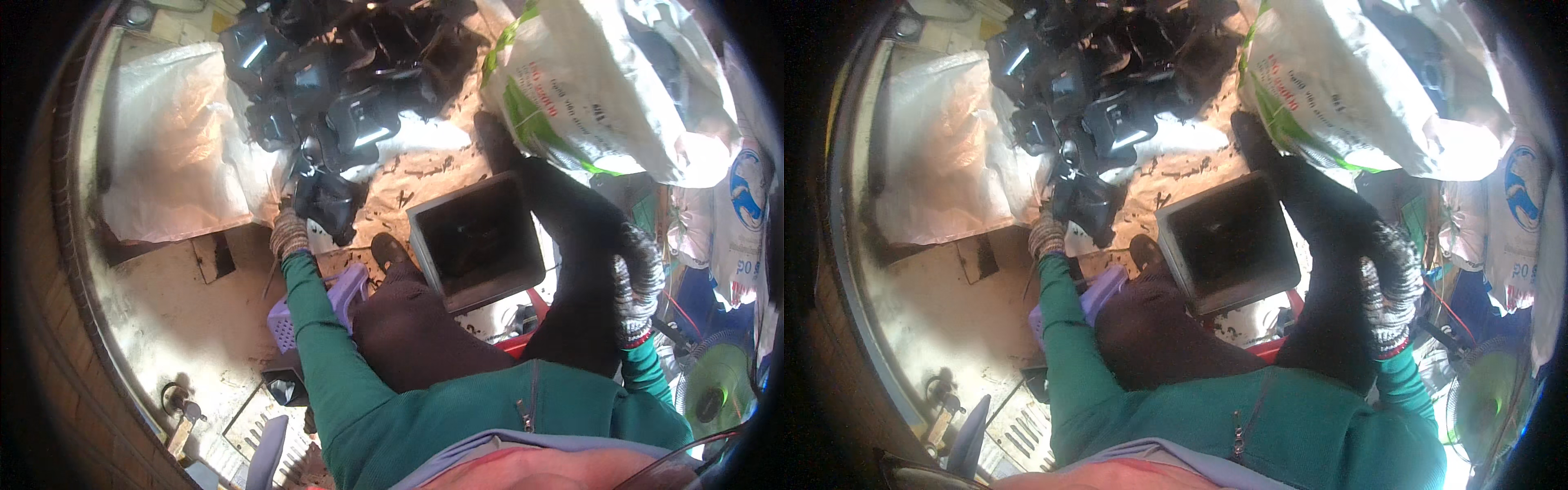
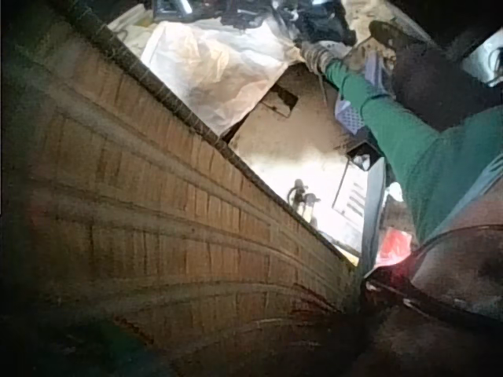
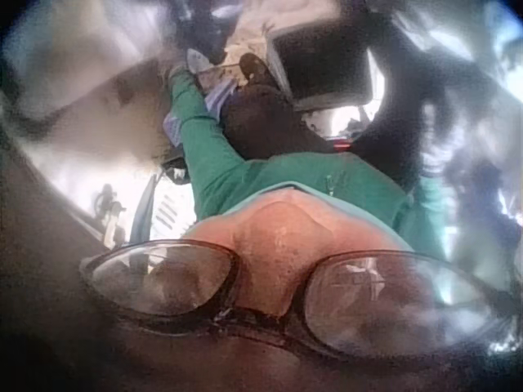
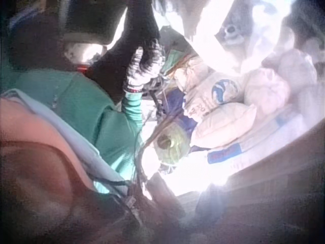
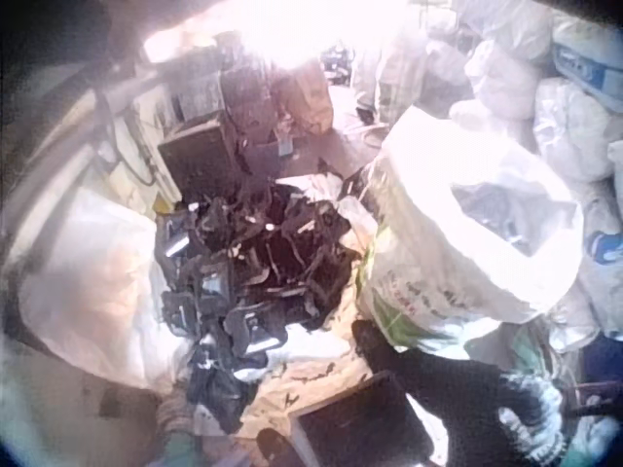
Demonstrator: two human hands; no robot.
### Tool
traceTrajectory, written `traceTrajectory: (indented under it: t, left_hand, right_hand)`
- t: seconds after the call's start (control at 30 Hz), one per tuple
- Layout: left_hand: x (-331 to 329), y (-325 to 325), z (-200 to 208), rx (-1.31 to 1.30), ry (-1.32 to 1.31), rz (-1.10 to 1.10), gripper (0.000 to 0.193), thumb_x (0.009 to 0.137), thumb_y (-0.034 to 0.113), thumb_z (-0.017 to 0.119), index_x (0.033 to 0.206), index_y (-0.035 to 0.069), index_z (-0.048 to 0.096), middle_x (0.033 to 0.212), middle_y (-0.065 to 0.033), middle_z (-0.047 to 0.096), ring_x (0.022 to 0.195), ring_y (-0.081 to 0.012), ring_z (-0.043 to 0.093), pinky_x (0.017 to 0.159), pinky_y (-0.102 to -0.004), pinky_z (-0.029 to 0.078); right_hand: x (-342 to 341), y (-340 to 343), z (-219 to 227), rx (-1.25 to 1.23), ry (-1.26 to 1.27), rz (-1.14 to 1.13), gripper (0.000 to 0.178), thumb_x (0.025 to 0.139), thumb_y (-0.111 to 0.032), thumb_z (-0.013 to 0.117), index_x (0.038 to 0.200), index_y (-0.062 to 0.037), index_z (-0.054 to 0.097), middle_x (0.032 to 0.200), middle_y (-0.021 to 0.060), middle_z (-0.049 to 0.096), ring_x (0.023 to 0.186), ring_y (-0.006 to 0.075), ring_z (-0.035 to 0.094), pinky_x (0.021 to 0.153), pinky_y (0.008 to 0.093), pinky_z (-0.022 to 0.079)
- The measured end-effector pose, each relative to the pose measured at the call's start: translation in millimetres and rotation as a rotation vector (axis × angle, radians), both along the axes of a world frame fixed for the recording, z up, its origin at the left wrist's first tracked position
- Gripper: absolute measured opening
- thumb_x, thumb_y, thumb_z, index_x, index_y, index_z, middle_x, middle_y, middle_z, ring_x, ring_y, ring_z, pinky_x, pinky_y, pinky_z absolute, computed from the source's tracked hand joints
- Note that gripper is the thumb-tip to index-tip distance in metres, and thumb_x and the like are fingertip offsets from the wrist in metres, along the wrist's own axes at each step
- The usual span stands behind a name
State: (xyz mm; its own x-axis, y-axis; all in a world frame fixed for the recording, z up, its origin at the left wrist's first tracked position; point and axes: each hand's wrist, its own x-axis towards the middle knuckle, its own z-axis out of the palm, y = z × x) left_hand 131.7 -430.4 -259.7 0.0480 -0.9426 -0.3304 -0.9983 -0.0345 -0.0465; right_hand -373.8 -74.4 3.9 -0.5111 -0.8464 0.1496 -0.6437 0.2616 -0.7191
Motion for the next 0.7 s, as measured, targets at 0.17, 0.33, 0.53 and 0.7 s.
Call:
traceTrajectory:
  t: [0.17,0.33,0.53,0.7]
  left_hand:
    - [-18.6,40.7,93.2,-0.131,-0.04,-0.062,0.03,0.088,0.032,0.06,0.103,0.007,0.068,0.1,-0.0206,0.07,0.091,-0.0388,0.069,0.077,-0.0507,0.055]
    - [-64.1,113.6,224.6,-0.59,0.171,-0.444,0.029,0.091,0.036,0.058,0.101,0.01,0.063,0.085,-0.0151,0.065,0.077,-0.0346,0.065,0.07,-0.0473,0.053]
    - [-180.6,231.6,355.3,-0.847,-0.037,-1.0,0.013,0.088,0.024,0.06,0.084,0.012,0.059,0.073,-0.0054,0.058,0.051,-0.0168,0.058,0.04,-0.0342,0.046]
    - [-207.4,299.0,330.5,-0.769,0.243,-1.191,0.006,0.09,0.016,0.057,0.085,0.012,0.057,0.069,-0.0034,0.052,0.057,-0.0144,0.057,0.042,-0.0305,0.044]
  right_hand:
    - [-1.3,12.8,7.8,-0.038,-0.003,0.065,0.031,0.092,-0.005,0.064,0.123,-0.0006,0.06,0.124,0.0144,0.063,0.116,0.0247,0.059,0.103,0.0381,0.044]
    - [51.3,-6.7,15.4,-0.29,-0.722,0.349,0.042,0.098,-0.035,0.056,0.12,-0.0001,0.063,0.124,0.0157,0.063,0.114,0.0269,0.06,0.101,0.0403,0.046]
    - [97.1,-28.6,28.6,-0.071,-2.214,0.53,0.075,0.094,-0.064,0.046,0.135,-0.0021,0.05,0.128,0.0151,0.06,0.118,0.0316,0.059,0.098,0.0483,0.05]
    - [72.1,-2.8,12.5,-0.046,-2.245,0.069,0.029,0.091,-0.008,0.057,0.118,0.0019,0.054,0.112,0.0165,0.061,0.101,0.0313,0.063,0.089,0.0459,0.056]
